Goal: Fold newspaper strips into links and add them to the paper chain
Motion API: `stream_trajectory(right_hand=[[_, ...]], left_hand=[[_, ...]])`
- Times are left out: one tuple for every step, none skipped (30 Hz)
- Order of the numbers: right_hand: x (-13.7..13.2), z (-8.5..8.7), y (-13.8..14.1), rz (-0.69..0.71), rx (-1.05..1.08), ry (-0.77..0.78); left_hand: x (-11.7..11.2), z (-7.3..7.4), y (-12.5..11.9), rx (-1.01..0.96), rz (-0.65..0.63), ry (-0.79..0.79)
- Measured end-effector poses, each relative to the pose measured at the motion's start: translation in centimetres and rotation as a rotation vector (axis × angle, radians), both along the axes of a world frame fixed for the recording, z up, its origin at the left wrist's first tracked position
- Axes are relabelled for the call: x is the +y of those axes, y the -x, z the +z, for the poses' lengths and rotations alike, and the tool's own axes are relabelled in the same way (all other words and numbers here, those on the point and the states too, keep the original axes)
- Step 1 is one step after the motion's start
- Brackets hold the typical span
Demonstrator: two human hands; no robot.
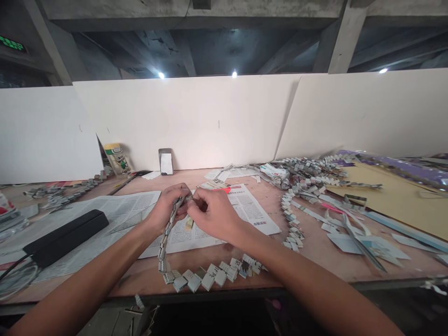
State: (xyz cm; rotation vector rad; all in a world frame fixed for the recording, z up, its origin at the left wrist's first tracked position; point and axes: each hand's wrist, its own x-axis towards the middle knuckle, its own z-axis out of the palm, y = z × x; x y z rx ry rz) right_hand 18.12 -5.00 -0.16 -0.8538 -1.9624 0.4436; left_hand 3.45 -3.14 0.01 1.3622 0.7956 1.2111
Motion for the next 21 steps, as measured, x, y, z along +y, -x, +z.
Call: stream_trajectory(right_hand=[[0.0,0.0,0.0,0.002,-0.011,-0.006],[0.0,0.0,0.0,0.003,-0.018,-0.013],[-0.1,-0.1,0.1,0.001,-0.024,-0.021],[-0.1,-0.1,0.1,-0.004,-0.028,-0.03],[-0.1,-0.1,0.2,-0.014,-0.031,-0.037],[-0.1,-0.1,0.3,-0.027,-0.032,-0.044],[-0.1,-0.2,0.3,-0.039,-0.033,-0.047],[-0.1,-0.2,0.3,-0.049,-0.035,-0.048],[0.0,-0.3,0.4,-0.059,-0.038,-0.049],[0.0,-0.3,0.4,-0.069,-0.043,-0.051],[0.1,-0.4,0.4,-0.079,-0.048,-0.054],[0.2,-0.4,0.4,-0.086,-0.053,-0.057],[0.2,-0.5,0.4,-0.091,-0.057,-0.059],[0.3,-0.5,0.4,-0.095,-0.061,-0.062],[0.4,-0.5,0.4,-0.096,-0.064,-0.065],[0.5,-0.5,0.3,-0.099,-0.067,-0.068],[0.5,-0.4,0.3,-0.104,-0.068,-0.07],[0.6,-0.3,0.2,-0.11,-0.07,-0.068],[0.7,-0.2,0.1,-0.117,-0.071,-0.063],[0.8,-0.1,0.1,-0.121,-0.069,-0.051],[0.9,0.0,0.0,-0.118,-0.066,-0.032]], left_hand=[[0.1,-0.1,0.0,0.004,0.018,-0.008],[0.1,-0.1,-0.1,0.011,0.039,-0.019],[0.1,-0.1,-0.2,0.018,0.062,-0.03],[0.0,-0.1,-0.2,0.023,0.084,-0.041],[-0.1,-0.1,-0.3,0.026,0.104,-0.05],[-0.1,-0.1,-0.4,0.025,0.121,-0.06],[-0.2,-0.1,-0.5,0.021,0.137,-0.068],[-0.2,-0.1,-0.6,0.013,0.151,-0.076],[-0.2,-0.2,-0.7,0.003,0.163,-0.084],[-0.2,-0.3,-0.7,-0.007,0.173,-0.092],[-0.2,-0.4,-0.8,-0.018,0.182,-0.101],[-0.1,-0.5,-0.8,-0.028,0.188,-0.111],[-0.1,-0.6,-0.8,-0.035,0.194,-0.12],[0.0,-0.7,-0.9,-0.038,0.198,-0.127],[0.1,-0.8,-0.9,-0.036,0.2,-0.131],[0.1,-0.9,-0.8,-0.03,0.201,-0.133],[0.2,-0.9,-0.8,-0.02,0.197,-0.132],[0.2,-0.9,-0.8,-0.003,0.189,-0.131],[0.3,-0.9,-0.7,0.018,0.178,-0.129],[0.3,-0.9,-0.6,0.044,0.166,-0.128],[0.3,-0.9,-0.5,0.071,0.157,-0.129]])
